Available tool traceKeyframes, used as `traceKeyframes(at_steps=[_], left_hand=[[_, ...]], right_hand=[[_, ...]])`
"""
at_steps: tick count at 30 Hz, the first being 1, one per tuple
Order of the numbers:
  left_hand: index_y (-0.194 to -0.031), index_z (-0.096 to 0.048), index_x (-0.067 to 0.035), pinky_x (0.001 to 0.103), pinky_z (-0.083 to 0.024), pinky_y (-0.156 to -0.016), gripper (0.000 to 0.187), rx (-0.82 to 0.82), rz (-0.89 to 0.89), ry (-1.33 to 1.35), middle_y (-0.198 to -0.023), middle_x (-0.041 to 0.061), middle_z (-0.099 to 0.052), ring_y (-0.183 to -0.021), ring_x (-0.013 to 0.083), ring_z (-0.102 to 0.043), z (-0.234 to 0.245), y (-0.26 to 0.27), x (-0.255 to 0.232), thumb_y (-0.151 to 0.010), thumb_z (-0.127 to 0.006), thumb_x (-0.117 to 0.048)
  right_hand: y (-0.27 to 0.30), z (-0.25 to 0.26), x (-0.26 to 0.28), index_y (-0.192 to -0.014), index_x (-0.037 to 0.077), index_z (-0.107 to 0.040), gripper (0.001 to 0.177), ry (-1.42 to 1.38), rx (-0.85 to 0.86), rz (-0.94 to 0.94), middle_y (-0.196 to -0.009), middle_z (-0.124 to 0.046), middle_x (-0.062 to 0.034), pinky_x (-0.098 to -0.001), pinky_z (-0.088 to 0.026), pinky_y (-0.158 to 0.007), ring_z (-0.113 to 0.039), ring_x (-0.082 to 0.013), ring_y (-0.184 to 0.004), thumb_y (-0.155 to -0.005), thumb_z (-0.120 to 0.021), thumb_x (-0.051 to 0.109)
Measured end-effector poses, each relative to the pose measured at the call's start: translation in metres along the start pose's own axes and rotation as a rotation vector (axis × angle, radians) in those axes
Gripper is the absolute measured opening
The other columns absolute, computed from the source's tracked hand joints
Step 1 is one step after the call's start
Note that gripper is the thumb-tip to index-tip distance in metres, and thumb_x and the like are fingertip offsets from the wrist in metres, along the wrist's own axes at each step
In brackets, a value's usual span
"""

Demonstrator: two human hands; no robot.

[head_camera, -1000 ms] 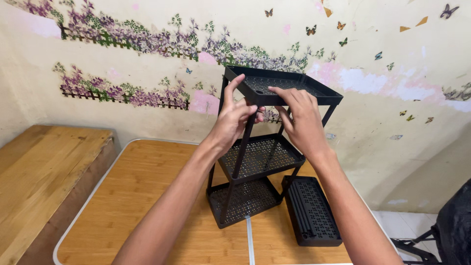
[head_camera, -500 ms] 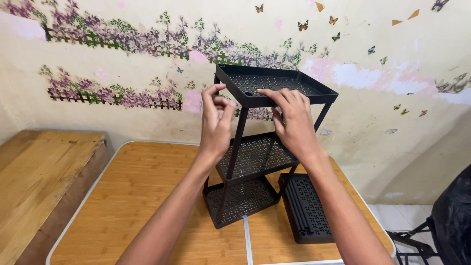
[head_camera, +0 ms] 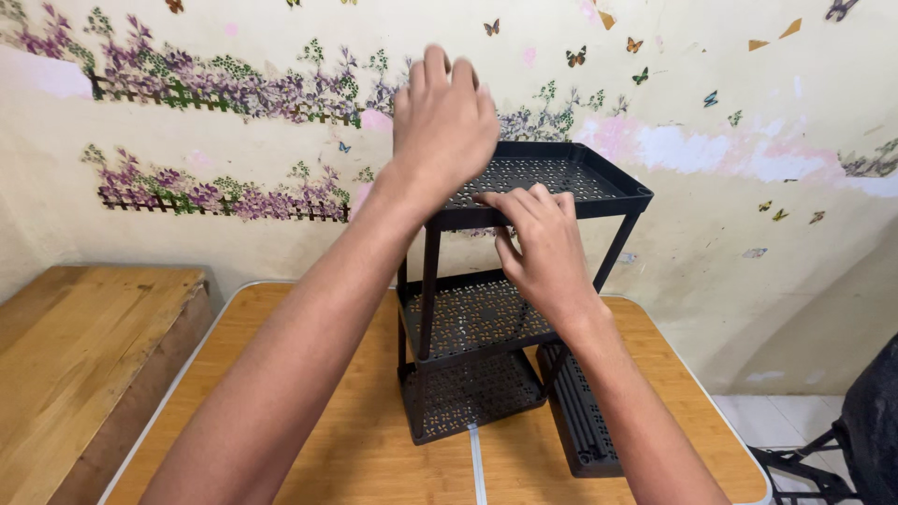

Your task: The person assembles a black plastic three-tier storage shelf on a wooden table. They place the top shelf tray onto the frame, adjust it, then remove it and set it aside. They then handle a separate shelf tray on the table, pressing and inspecting its surface.

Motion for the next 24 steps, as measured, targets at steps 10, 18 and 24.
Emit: traceKeyframes(at_steps=[10, 18, 24], left_hand=[[-0.147, -0.041, 0.002, 0.06, -0.023, -0.118, 0.064, 0.423, 0.192, -0.066, -0.16, 0.02, -0.028, -0.15, 0.0353, -0.024, -0.033, 0.021, 0.014, -0.104, -0.033, -0.045], [-0.14, -0.051, 0.001, 0.059, -0.033, -0.113, 0.056, 0.457, 0.19, -0.083, -0.149, 0.021, -0.045, -0.143, 0.035, -0.039, -0.025, 0.025, 0.013, -0.102, -0.041, -0.038], [-0.125, -0.062, -0.001, 0.062, -0.037, -0.108, 0.042, 0.325, 0.185, 0.053, -0.138, 0.022, -0.052, -0.135, 0.0357, -0.045, -0.022, 0.003, 0.002, -0.097, -0.048, -0.028]], right_hand=[[-0.006, 0.004, -0.015, -0.117, 0.005, -0.07, 0.033, -0.041, 0.214, -0.146, -0.101, -0.069, -0.008, -0.0418, -0.043, -0.092, -0.061, -0.025, -0.095, -0.087, -0.076, 0.017], [-0.026, 0.001, -0.068, -0.117, 0.014, -0.075, 0.053, 0.107, 0.285, -0.112, -0.11, -0.075, -0.01, -0.043, -0.051, -0.09, -0.066, -0.03, -0.103, -0.064, -0.079, 0.012], [-0.018, -0.011, -0.088, -0.119, 0.024, -0.079, 0.053, 0.052, 0.281, -0.226, -0.105, -0.077, -0.0132, -0.0419, -0.057, -0.085, -0.071, -0.03, -0.094, -0.069, -0.075, 0.008]])
Point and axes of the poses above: each hand's wrist, its own y-axis away from the middle knuckle, its own z-axis out of the back of the hand, x = y × z, the point moved 2 cm from there along -y, towards the middle knuckle
